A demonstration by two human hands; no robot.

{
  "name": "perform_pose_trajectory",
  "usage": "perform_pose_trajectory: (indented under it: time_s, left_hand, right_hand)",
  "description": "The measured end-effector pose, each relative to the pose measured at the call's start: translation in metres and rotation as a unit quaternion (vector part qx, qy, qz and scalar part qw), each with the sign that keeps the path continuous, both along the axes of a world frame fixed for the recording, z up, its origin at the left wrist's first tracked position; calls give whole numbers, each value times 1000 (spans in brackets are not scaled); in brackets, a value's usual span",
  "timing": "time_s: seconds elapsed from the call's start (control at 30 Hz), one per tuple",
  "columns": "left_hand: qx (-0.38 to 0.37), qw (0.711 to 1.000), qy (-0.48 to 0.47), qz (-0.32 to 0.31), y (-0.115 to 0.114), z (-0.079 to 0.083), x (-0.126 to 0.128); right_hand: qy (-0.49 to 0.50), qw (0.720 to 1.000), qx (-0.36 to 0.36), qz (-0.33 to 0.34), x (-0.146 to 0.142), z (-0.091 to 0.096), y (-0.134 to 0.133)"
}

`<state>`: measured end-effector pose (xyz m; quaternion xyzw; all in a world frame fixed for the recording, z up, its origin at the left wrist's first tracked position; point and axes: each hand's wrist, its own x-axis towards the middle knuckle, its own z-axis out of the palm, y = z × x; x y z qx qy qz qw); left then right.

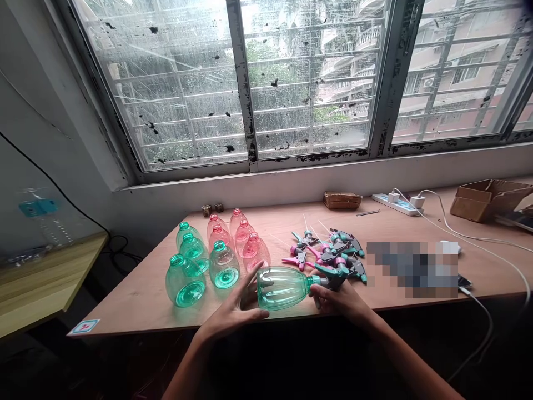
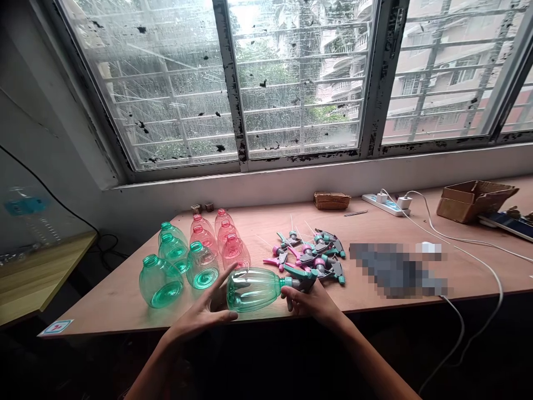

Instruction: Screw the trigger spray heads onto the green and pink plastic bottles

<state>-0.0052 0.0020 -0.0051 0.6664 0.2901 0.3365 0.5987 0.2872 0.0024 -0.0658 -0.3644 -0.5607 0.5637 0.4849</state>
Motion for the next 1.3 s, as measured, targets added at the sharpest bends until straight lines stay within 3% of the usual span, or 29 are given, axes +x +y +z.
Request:
perform_pose_trajectory:
  time_s: [0.37,0.7,1.0,1.17,1.3]
  left_hand:
    - [-49,999,-5,9,4,-4,-3]
    - [-24,999,-30,-36,4,-8,0]
    - [-3,999,25,24,2,-1,-3]
    - [-12,999,-31,-23,4,-7,-1]
    - [-13,999,-34,-23,3,-7,0]
  right_hand:
    - [-11,1000,4,-12,-1,5,-2]
    - [-18,1000,20,-8,0,3,-1]
    - [-53,998,36,-27,-1,5,-2]
    - [-51,997,21,-47,-2,4,-2]
    - [-54,997,20,-45,-3,5,-2]
